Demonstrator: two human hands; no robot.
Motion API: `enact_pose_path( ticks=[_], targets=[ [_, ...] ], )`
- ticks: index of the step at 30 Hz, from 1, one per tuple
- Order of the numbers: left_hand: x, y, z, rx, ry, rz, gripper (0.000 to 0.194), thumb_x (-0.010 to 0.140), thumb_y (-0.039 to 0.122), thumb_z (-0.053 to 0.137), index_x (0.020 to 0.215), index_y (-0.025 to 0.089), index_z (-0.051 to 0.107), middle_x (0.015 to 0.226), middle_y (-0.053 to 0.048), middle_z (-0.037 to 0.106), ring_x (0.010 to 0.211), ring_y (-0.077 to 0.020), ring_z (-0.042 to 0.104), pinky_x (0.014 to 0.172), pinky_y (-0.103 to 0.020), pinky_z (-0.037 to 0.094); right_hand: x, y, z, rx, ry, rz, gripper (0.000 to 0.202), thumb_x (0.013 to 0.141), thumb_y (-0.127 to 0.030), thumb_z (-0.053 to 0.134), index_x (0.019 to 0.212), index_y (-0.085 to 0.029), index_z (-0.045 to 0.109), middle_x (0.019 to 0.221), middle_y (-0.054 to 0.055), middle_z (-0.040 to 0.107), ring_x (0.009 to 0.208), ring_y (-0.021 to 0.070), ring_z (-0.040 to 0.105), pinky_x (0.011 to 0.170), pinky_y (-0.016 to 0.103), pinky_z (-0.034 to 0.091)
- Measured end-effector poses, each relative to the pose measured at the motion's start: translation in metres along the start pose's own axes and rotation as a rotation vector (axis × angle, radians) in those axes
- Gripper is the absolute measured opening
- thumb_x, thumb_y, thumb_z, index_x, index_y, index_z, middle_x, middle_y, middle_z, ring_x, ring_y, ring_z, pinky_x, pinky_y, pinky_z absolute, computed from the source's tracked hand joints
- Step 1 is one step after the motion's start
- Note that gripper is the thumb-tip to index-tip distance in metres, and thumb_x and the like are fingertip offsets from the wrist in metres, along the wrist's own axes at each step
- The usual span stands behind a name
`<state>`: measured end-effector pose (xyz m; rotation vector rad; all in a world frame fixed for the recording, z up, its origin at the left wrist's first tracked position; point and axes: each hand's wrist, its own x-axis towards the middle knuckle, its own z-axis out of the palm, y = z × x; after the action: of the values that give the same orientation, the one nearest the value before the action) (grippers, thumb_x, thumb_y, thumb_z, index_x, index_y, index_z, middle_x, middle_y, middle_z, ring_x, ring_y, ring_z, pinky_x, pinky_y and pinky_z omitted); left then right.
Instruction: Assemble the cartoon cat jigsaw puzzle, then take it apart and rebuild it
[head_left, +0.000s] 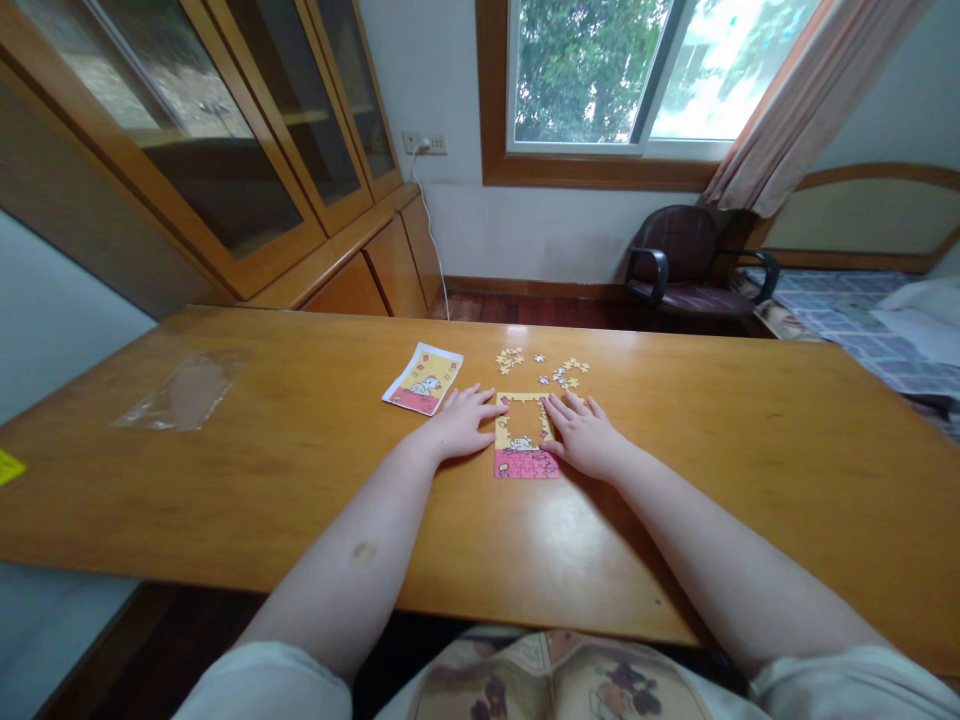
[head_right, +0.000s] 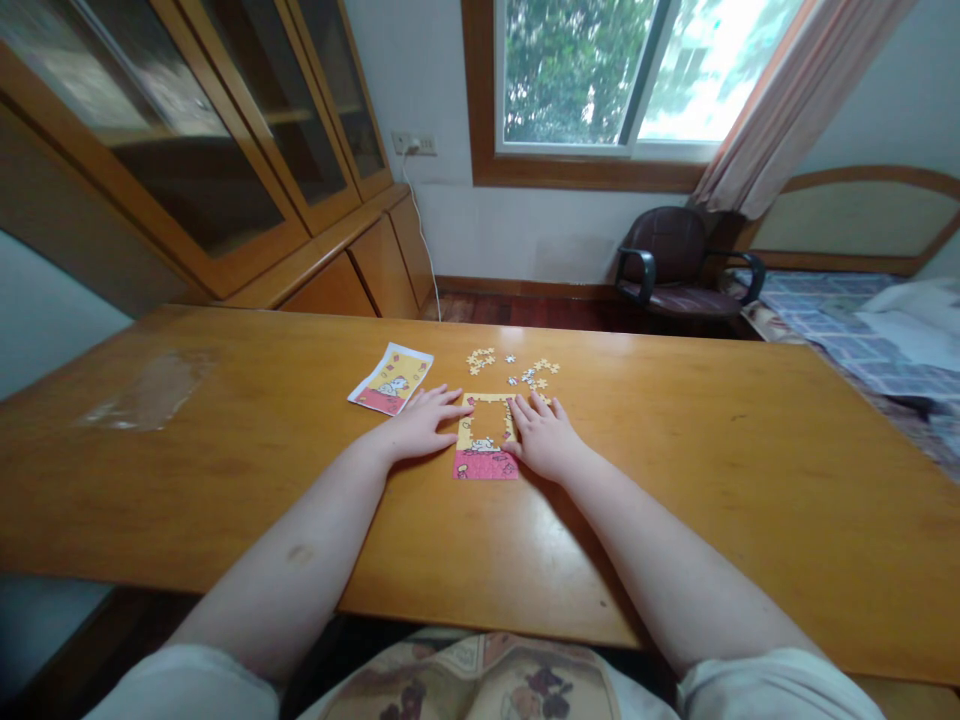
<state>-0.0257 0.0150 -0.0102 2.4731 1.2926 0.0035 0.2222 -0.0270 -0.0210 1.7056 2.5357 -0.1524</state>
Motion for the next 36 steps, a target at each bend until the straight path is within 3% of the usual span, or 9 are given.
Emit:
enact_pose_path(
  ticks=[4,9,15,36],
  targets=[
    [0.000,0.002,-0.001,-0.005,0.035,0.000,0.057,0.081,0.036,0.053,0.138,0.029,0.047,0.151,-0.005,0.035,0.140,-0.0298,0.025,0.115,-0.050,0.019,0.000,0.000,-0.002,0.000,0.042,0.014,0.069,0.092,-0.054,0.038,0.147,-0.014,0.031,0.151,0.011,0.033,0.140,0.0310,0.024,0.112,0.053,0.021],
    [0.001,0.003,-0.002,-0.004,0.111,-0.063,0.060,0.083,0.039,0.050,0.139,0.018,0.044,0.148,-0.010,0.039,0.137,-0.0282,0.032,0.114,-0.043,0.024,0.001,0.002,-0.010,-0.015,0.172,0.050,0.045,0.095,-0.039,0.038,0.130,-0.015,0.053,0.137,0.013,0.052,0.129,0.0265,0.042,0.109,0.048,0.023],
    [0.003,-0.001,0.003,0.009,0.104,-0.092,0.066,0.080,0.046,0.054,0.140,0.018,0.043,0.148,-0.011,0.038,0.137,-0.0303,0.032,0.114,-0.044,0.024,0.001,0.000,-0.017,0.010,0.185,0.037,0.031,0.095,-0.034,0.041,0.106,-0.023,0.068,0.118,0.008,0.065,0.114,0.0222,0.053,0.105,0.041,0.026],
    [0.002,0.000,0.004,-0.009,0.088,-0.086,0.063,0.081,0.046,0.054,0.138,0.019,0.046,0.149,-0.011,0.037,0.137,-0.0309,0.031,0.114,-0.044,0.025,0.002,-0.001,-0.020,0.060,0.210,0.054,0.034,0.091,-0.027,0.041,0.092,-0.019,0.073,0.105,0.007,0.070,0.097,0.0205,0.058,0.094,0.032,0.033]
  ],
)
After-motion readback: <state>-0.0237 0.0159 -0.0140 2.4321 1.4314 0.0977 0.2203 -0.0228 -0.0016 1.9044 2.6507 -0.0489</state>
